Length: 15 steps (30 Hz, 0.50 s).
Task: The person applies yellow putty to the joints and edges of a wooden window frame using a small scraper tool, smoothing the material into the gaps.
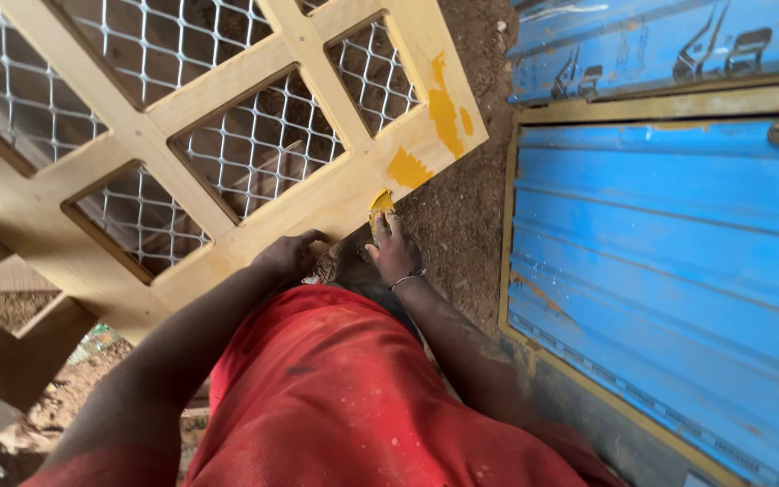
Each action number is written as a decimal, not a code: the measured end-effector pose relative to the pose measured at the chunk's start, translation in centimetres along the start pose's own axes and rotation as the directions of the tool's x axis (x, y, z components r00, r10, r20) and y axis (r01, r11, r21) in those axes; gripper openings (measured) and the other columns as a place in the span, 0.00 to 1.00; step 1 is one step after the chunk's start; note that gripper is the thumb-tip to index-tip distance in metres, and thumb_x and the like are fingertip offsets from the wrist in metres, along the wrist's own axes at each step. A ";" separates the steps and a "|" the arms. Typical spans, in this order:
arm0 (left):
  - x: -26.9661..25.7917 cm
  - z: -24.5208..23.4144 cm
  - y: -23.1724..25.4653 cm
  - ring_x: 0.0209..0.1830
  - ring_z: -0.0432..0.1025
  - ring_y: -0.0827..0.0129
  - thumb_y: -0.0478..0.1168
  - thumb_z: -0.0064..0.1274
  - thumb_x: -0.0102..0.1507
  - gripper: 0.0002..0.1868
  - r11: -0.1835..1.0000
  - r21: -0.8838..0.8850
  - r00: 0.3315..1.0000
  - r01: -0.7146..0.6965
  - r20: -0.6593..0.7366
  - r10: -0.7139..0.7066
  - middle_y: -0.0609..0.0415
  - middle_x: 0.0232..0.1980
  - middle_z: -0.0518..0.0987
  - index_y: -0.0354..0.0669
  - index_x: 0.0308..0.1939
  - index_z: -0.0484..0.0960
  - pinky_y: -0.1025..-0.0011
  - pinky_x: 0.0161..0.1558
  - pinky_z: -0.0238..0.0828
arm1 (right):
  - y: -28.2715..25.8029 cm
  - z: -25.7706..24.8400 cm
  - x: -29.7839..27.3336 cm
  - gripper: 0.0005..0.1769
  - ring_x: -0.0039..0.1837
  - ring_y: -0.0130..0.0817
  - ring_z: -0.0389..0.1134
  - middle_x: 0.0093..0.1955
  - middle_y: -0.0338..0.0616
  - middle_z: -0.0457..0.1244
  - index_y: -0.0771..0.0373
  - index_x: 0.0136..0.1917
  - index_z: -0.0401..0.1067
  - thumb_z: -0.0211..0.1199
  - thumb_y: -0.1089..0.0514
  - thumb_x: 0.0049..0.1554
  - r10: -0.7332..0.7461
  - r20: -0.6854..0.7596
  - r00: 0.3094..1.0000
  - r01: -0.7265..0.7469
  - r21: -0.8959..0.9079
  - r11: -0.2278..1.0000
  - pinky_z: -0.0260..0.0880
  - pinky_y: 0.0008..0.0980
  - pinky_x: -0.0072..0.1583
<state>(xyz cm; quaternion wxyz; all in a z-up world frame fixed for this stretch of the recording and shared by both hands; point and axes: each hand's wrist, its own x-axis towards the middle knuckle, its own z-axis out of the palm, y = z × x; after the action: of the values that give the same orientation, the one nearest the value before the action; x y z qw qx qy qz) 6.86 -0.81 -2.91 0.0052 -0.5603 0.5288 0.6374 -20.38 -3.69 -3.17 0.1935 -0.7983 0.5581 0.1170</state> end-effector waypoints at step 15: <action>0.0 -0.3 -1.2 0.42 0.81 0.51 0.47 0.45 0.66 0.23 0.987 -0.017 0.985 -0.160 0.068 0.160 0.46 0.39 0.86 0.59 0.66 0.73 0.55 0.50 0.76 | 4.9 -2.1 5.0 0.27 0.65 0.57 0.67 0.62 0.60 0.65 0.69 0.61 0.73 0.66 0.53 0.52 -0.020 -0.312 0.950 0.073 0.161 0.984 0.70 0.49 0.66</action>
<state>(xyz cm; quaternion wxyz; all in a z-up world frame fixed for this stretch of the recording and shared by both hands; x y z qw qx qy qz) 7.75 -0.46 -3.67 -0.0312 -0.4938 0.5678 0.6578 -23.32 -10.36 -4.15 0.1741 -0.8002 0.5705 -0.0622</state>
